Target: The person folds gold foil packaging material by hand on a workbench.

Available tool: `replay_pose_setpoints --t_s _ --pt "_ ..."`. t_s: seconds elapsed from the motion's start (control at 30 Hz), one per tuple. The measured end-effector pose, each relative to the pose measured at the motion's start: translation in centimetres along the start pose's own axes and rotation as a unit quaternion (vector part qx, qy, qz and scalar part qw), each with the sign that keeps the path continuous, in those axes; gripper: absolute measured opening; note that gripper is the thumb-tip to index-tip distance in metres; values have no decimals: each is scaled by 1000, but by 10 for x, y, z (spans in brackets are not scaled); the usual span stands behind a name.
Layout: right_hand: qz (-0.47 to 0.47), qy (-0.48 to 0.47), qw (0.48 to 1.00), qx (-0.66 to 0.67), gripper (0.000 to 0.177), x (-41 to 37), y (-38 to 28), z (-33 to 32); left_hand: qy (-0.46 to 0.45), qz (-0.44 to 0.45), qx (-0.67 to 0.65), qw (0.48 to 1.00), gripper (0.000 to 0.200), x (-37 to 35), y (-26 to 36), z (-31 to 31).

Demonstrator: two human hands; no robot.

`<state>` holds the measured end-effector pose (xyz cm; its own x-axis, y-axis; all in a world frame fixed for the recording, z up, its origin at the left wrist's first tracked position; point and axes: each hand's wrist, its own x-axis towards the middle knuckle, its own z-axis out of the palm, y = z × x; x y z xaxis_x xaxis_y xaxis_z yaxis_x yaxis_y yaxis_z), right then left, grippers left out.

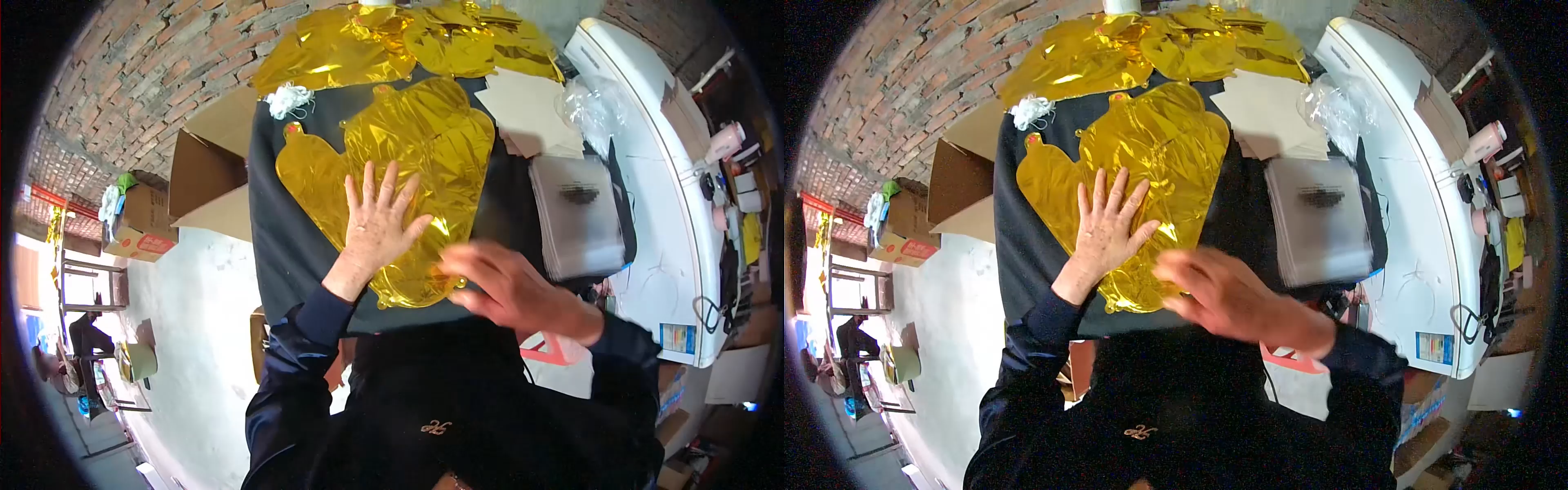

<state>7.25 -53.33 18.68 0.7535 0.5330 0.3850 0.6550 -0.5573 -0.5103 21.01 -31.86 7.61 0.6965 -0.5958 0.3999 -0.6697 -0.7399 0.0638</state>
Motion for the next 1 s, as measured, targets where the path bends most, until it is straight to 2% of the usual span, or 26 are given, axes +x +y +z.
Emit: replay_pose_setpoints --t_s 0.07,0.13,0.23,0.27,0.4,0.47,0.5,0.57,0.77,0.8,0.9,0.93,0.97,1.0 --pt "-26 13 999 21 58 47 29 22 -35 3 14 999 76 2 2 -8" --pt "-39 -21 997 -67 63 84 66 54 -72 9 75 995 82 0 2 -8" --pt "5 -93 989 -119 67 118 118 95 -88 -27 25 995 78 3 4 -8" --pt "12 -104 985 -136 67 125 132 96 -54 -19 6 998 79 1 3 -6" --pt "59 -150 965 -208 69 146 174 74 -133 -28 27 990 77 6 6 -19" --pt "94 -164 948 -256 69 154 197 62 -85 -24 9 996 76 4 5 -13" --pt "109 -155 945 -266 69 157 208 57 -60 -23 1 998 75 3 5 -11" --pt "138 -135 939 -284 69 161 229 46 -69 -28 5 997 77 4 5 -13" --pt "136 -57 933 -329 71 169 289 42 -66 -35 -10 997 76 4 5 -17" --pt "151 -68 924 -344 72 172 284 41 -65 -33 -10 997 76 4 6 -16" --pt "148 -59 942 -297 73 173 287 39 -63 -28 -21 997 77 6 7 -19" --pt "170 -88 944 -270 68 178 276 26 -62 -28 -26 997 78 6 7 -20" --pt "98 -57 942 -315 56 180 277 21 -61 -29 -30 997 79 6 7 -21" --pt "68 -1 956 -285 50 181 268 8 -59 -27 -25 998 81 6 8 -22"
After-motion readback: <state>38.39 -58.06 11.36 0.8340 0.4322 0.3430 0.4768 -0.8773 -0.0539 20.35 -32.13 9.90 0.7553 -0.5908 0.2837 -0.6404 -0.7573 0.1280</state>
